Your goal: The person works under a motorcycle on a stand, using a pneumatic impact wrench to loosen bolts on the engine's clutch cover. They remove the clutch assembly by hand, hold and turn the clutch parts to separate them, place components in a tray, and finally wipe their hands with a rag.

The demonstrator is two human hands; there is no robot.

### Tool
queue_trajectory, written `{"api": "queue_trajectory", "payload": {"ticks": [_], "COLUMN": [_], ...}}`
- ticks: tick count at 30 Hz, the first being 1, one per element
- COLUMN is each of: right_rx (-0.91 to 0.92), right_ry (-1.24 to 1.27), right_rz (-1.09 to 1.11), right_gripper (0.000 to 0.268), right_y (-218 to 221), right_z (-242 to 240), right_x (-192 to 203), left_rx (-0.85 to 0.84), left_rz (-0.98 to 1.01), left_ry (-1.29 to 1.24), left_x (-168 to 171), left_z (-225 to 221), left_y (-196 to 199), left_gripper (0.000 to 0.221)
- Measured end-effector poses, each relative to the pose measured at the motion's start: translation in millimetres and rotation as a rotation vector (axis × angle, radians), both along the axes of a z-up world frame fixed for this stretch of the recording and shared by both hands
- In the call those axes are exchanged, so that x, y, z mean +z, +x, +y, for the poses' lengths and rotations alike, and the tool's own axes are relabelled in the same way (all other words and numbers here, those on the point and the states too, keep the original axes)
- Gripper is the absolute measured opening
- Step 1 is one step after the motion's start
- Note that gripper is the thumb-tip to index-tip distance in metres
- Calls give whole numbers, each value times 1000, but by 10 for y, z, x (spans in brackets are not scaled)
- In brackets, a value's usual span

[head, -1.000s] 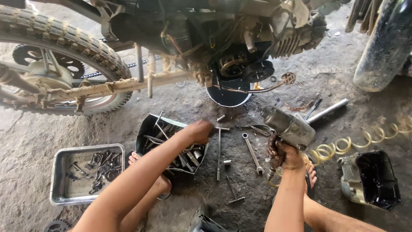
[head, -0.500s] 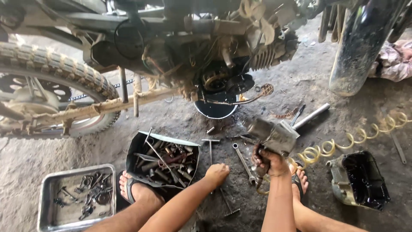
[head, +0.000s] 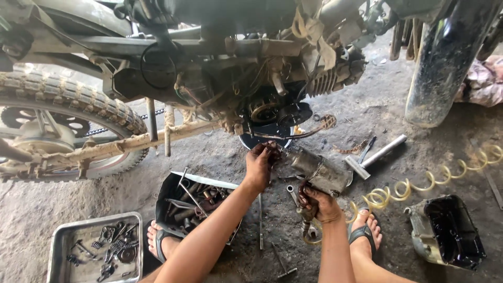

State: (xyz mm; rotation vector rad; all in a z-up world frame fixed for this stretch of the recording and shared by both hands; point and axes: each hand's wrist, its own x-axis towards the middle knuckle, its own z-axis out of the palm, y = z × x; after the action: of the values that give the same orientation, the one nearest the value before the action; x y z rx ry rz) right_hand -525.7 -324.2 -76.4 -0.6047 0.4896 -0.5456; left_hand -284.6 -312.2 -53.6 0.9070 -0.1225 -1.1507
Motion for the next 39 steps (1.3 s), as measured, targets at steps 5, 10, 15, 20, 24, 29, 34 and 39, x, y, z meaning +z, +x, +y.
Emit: {"api": "queue_trajectory", "payload": {"ticks": [5,10,15,20,24,29,34,39], "right_rx": [18,41,-15,-42,-238,-343,-385,-377], "right_ry": [2,11,46,-120,-342,-479,-413,-408], "right_rz": [55,53,201,-27,203,407,382,378], "right_gripper": [26,27,26,22,26,21,15,14], "right_y": [26,78,218,640,1010,1298,1451,1488], "right_z": [-27,-39,-57,-18,76,129,106,65], "right_x": [-170,-389,-291,-147,86,4,15,-73], "left_rx": [73,28,-96,-74,-99,-35,-65,-46], "left_rz": [97,12,-268,-152,-187,-255,-187,-217], "left_ry": [-61,10,-31,121,177,197,277,200], "left_x": [107,412,657,463,701,701,616,595], "left_z": [-10,19,2,-223,-367,-516,-604,-622], "left_y": [39,173,252,302,405,544,604,622], "left_gripper": [18,22,23,26,29,36,33,31]}}
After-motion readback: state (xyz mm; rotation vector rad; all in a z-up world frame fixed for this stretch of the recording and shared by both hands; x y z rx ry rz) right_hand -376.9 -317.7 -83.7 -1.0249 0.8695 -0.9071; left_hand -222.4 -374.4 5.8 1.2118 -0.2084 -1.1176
